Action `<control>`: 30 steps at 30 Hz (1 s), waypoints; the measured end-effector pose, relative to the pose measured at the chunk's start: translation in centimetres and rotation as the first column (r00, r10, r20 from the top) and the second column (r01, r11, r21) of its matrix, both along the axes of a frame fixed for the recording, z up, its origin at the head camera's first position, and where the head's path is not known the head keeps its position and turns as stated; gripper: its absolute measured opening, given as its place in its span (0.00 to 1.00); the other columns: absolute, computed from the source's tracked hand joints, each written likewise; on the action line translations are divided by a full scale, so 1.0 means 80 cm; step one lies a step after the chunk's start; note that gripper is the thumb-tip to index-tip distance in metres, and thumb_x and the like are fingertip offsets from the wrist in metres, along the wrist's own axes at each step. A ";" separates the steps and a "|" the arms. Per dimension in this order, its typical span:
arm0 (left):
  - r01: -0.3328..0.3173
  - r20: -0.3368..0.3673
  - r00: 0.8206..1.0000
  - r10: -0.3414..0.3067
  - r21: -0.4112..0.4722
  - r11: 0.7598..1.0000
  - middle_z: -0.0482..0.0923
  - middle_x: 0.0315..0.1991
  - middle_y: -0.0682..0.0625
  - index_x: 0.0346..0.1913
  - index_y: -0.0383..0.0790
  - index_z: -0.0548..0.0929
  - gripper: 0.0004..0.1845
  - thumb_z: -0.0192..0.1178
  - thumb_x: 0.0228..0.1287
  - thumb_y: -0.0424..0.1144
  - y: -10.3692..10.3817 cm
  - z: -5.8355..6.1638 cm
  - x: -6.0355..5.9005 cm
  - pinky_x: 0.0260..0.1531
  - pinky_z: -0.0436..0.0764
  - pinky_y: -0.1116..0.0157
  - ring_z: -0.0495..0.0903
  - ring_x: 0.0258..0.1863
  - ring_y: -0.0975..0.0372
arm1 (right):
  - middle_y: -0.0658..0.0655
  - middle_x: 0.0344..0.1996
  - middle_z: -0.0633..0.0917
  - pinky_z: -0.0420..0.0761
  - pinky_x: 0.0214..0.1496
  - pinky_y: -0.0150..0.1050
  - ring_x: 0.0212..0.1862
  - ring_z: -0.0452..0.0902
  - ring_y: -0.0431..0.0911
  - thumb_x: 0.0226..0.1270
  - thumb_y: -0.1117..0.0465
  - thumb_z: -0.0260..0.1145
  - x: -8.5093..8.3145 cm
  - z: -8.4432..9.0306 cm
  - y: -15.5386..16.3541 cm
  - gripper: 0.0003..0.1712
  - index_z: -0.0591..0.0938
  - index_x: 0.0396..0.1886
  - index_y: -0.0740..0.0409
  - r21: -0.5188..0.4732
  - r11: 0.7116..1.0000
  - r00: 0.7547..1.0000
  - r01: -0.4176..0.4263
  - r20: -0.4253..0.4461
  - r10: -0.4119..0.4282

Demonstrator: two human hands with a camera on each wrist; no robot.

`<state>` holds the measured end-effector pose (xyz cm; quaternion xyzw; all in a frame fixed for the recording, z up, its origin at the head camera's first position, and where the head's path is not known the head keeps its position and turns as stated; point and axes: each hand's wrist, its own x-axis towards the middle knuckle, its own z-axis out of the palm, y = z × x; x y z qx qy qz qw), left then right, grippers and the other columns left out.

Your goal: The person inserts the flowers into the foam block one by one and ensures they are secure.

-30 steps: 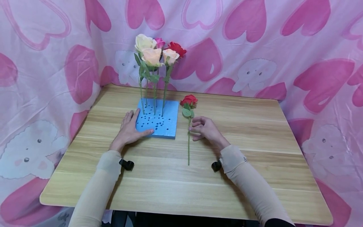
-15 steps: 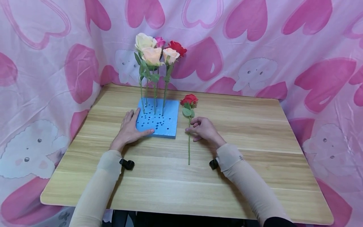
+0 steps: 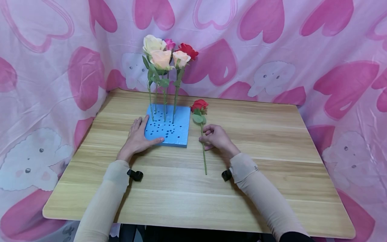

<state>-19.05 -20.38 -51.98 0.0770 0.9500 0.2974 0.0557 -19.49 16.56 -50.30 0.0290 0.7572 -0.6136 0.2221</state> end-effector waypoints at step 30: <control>0.001 -0.005 1.000 -0.001 0.002 1.000 0.32 0.84 0.36 0.85 0.54 0.35 0.69 0.66 0.53 0.77 0.000 -0.001 -0.002 0.77 0.37 0.33 0.29 0.83 0.41 | 0.72 0.47 0.80 0.88 0.40 0.65 0.49 0.83 0.69 0.72 0.71 0.67 -0.012 0.018 0.031 0.35 0.67 0.72 0.43 -0.316 0.944 0.982 -0.093 -0.186 0.034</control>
